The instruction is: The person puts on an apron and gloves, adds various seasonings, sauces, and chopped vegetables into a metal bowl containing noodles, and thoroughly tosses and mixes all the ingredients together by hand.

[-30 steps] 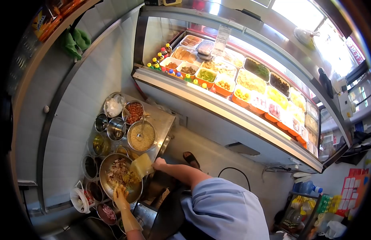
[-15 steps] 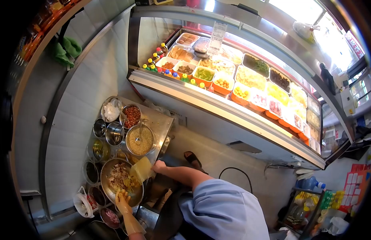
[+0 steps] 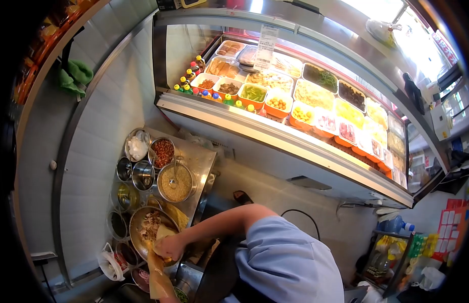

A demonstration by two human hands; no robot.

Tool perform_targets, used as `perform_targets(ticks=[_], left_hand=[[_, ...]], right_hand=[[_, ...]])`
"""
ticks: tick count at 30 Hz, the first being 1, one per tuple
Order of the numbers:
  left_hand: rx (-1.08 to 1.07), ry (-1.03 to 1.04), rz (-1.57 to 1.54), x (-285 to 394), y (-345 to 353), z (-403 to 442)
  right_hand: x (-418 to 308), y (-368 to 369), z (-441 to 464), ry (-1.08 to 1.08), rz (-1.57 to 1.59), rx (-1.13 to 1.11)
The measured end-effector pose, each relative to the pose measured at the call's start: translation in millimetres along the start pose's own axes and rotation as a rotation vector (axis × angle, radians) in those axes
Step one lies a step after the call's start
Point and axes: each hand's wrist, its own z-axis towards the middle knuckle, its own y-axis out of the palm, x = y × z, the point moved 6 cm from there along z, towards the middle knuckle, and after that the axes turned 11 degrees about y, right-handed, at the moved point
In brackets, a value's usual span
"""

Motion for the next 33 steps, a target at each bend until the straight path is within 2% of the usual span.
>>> perform_targets(ticks=[1,2,4,11,13,14,15,16,17,19,20,22,24,28,30,33], left_hand=[[-0.013,0.002,-0.032,2,7,-1],[-0.021,0.0,-0.043,1,11,-1],[-0.034,-0.01,-0.06,-3,14,-3],[-0.009,0.041,-0.078,-28,11,-8],[0.049,0.075,-0.095,-33,4,-7],[0.092,0.091,-0.103,-35,-1,-7],[0.176,0.123,-0.118,-35,-8,-6],[0.175,0.127,-0.122,-35,-8,-3],[0.188,0.156,-0.107,-34,-9,0],[0.199,0.185,-0.093,-32,-5,-1],[0.162,0.226,-0.068,-27,9,-4],[0.124,0.27,-0.043,-20,31,-7],[0.282,0.269,0.028,-15,37,-10],[0.25,0.279,0.072,-15,54,-13],[0.417,0.301,0.123,-28,44,-6],[0.346,0.339,-0.038,-21,53,-15]], right_hand=[[2,15,4,0.032,-0.226,-0.102],[2,22,6,0.029,-0.227,-0.101],[-5,27,5,-0.097,-0.418,-0.007],[-24,10,-15,-0.151,-0.484,-0.101],[-21,15,-13,-0.044,-0.445,-0.257],[-8,29,-9,-0.045,-0.448,-0.26],[4,28,-2,-0.011,-0.164,-0.066],[23,30,3,0.024,0.119,0.127],[36,44,10,0.024,0.114,0.125],[63,60,20,0.233,-0.03,0.23],[51,53,20,0.234,-0.033,0.23],[58,43,12,0.72,0.543,0.345],[60,41,14,0.728,0.493,0.323],[56,24,22,0.676,0.194,0.137],[51,14,27,0.634,0.103,0.064],[59,6,40,0.596,0.135,0.12]])
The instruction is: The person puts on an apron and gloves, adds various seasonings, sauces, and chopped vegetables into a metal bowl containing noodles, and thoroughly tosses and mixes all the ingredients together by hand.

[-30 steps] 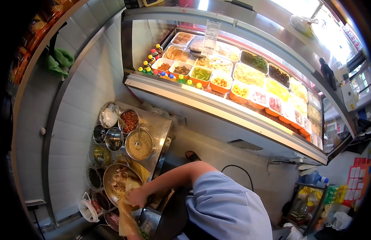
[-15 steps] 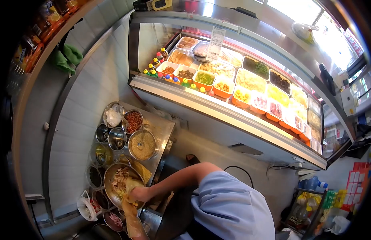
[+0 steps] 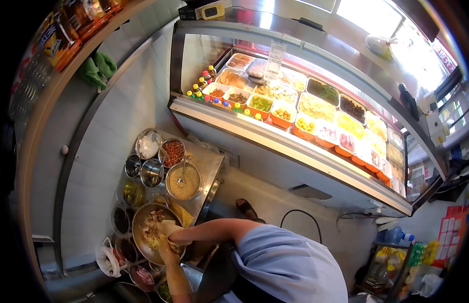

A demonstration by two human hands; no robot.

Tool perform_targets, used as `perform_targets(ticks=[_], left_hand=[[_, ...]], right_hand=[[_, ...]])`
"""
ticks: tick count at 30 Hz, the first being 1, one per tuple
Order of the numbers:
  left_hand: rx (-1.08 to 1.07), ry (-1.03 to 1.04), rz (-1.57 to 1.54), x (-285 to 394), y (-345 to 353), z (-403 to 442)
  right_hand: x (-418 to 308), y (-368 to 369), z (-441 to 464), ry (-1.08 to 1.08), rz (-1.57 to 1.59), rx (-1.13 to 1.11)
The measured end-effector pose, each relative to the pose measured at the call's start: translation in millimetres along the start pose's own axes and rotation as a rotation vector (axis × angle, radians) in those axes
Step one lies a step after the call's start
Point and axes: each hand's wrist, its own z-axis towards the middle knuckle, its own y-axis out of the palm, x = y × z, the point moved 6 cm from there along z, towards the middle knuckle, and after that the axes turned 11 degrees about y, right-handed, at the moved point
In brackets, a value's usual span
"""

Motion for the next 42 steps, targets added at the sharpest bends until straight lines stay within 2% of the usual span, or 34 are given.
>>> perform_targets(ticks=[4,6,10,12,16,18,20,21,22,23,25,26,28,29,30,31,33,34,35,36,37,39,42], left_hand=[[-0.036,0.01,0.062,8,0,0],[-0.204,0.14,0.033,33,31,-32],[-0.064,0.143,-0.18,42,43,-40],[-0.194,0.071,-0.094,58,45,-48],[-0.314,0.027,-0.134,49,40,-44],[-0.494,0.08,0.074,59,52,-47],[-0.443,0.151,0.043,65,44,-36],[-0.407,0.226,0.009,72,41,-26],[-0.43,0.207,0.071,67,31,-18],[-0.422,0.206,0.064,62,13,-7],[-0.126,0.042,-0.083,44,-29,12],[-0.069,0.017,-0.079,40,-47,26],[-0.115,0.047,0.065,44,-55,44],[-0.068,0.069,0.191,34,-80,42],[0.027,0.08,0.27,27,-97,43],[0.167,0.073,0.238,20,-115,40],[0.433,0.102,-0.215,-22,-132,93],[0.453,0.114,-0.423,-48,-131,124],[0.283,-0.109,-0.473,-29,-104,118],[0.196,0.079,-0.673,-79,-103,163],[0.219,0.037,-0.563,-76,-82,157],[0.265,-0.036,-0.421,-79,-61,142],[0.15,-0.061,-0.467,-86,-83,115]], right_hand=[[2,2,21,-0.039,0.118,0.053],[3,3,28,-0.052,0.146,0.067],[-2,8,35,-0.08,0.187,0.082],[-5,8,38,-0.09,0.207,0.087],[-13,6,54,-0.142,0.227,0.126],[-10,7,64,-0.185,0.24,0.172],[-17,-5,62,-0.239,0.242,0.254],[-14,-11,66,-0.133,0.171,0.243],[-22,-25,58,-0.029,0.096,0.225],[-19,-35,53,0.177,-0.055,0.192],[6,-23,76,0.078,-0.09,0.186],[11,-32,73,0.026,-0.02,0.164],[8,-60,46,-0.164,0.133,0.049],[-11,-52,31,-0.273,0.2,-0.094],[-30,-50,28,-0.289,0.254,-0.22],[-42,-36,37,-0.213,0.301,-0.32],[-9,-5,83,0.506,0.53,-0.418],[14,-10,103,0.391,0.235,-0.154],[33,-13,125,0.259,-0.067,0.119],[57,15,152,0.14,-0.017,0.111],[41,17,141,0.114,0.006,-0.011],[39,35,127,0.212,0.251,-0.159],[25,28,100,0.304,0.348,-0.164]])
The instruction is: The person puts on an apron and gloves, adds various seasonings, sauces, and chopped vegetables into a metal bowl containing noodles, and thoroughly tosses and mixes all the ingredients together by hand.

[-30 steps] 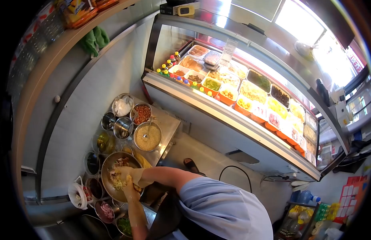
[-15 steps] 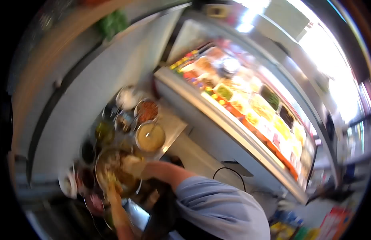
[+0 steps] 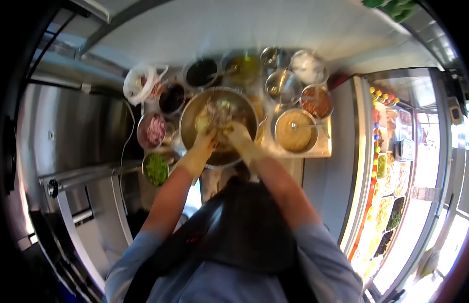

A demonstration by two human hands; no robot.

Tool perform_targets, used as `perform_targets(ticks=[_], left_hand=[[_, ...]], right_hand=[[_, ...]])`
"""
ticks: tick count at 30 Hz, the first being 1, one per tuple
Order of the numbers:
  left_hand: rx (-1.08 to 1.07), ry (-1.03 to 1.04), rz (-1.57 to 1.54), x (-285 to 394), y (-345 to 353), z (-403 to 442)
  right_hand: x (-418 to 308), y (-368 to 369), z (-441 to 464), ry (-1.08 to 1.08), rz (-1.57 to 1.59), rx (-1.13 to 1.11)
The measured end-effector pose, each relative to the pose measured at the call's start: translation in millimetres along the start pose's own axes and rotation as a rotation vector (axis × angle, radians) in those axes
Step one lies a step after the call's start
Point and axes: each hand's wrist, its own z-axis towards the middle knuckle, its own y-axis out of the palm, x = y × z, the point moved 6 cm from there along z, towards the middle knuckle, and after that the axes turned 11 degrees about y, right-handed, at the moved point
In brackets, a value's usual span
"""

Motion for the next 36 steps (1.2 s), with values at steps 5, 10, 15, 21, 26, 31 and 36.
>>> perform_targets(ticks=[5,10,15,21,26,31,36], left_hand=[[0.001,0.007,0.176,60,-6,-34],[0.039,0.076,0.22,95,1,-50],[-0.151,0.039,0.051,86,2,-52],[-0.095,0.099,-0.04,87,3,-61],[-0.086,0.179,0.372,109,20,-96],[-0.105,0.166,-0.038,80,14,-83],[-0.11,0.175,0.106,76,-10,-69]], right_hand=[[11,-18,16,-0.124,0.329,0.031],[-3,-7,-10,-0.078,0.469,0.02],[-7,1,-25,-0.054,0.579,-0.219],[-19,15,-35,0.024,0.497,-0.231],[-15,31,-23,-0.004,0.606,-0.387],[-31,56,-29,0.017,0.526,-0.393],[-29,59,-15,0.001,0.136,-0.322]])
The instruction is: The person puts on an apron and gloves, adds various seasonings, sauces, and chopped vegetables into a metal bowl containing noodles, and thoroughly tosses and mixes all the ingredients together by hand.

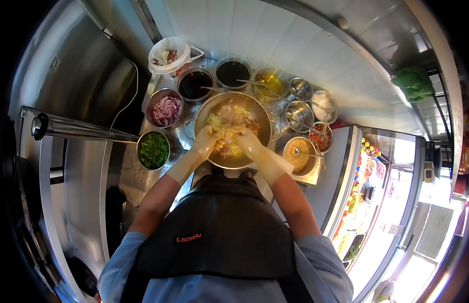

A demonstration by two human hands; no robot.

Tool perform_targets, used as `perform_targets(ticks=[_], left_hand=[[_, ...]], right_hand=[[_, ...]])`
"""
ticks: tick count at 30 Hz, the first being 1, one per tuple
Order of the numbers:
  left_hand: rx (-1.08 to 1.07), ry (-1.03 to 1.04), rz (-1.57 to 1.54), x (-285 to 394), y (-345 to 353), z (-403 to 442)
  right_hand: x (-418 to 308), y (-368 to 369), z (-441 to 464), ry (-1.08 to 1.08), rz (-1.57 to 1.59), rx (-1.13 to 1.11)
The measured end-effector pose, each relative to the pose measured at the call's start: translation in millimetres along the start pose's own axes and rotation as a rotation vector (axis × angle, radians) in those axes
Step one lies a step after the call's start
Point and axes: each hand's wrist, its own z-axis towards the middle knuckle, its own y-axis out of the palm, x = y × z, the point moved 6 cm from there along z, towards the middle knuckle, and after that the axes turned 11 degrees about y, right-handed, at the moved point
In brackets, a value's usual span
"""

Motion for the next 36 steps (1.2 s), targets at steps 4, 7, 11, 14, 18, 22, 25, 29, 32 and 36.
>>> perform_targets(ticks=[4,7,11,14,18,22,25,29,32,36], left_hand=[[0.02,0.199,-0.252,25,16,3],[0.053,0.415,-0.048,46,24,0],[0.033,0.38,0.072,43,25,2],[0.048,0.316,0.125,27,20,3],[0.183,0.191,-0.185,11,5,6],[0.166,0.424,0.2,61,8,-17],[0.143,0.428,0.368,57,5,-5],[-0.157,0.14,-0.281,59,44,-9],[-0.108,0.216,-0.005,61,40,-9],[-0.048,0.178,-0.378,60,47,-18]], right_hand=[[-21,15,-28,0.102,0.274,0.028],[-25,16,-27,-0.043,0.228,0.003],[-29,13,-24,-0.058,0.15,0.013],[-20,1,-8,-0.083,0.075,0.09],[-29,-7,-26,-0.158,0.44,0.182],[-28,-10,-26,-0.075,0.496,0.165],[-24,-14,-19,-0.051,0.448,0.116],[-29,10,-20,-0.12,0.263,0.055],[-48,11,-28,-0.188,-0.108,0.205],[-74,23,-55,-0.853,-0.838,0.442]])
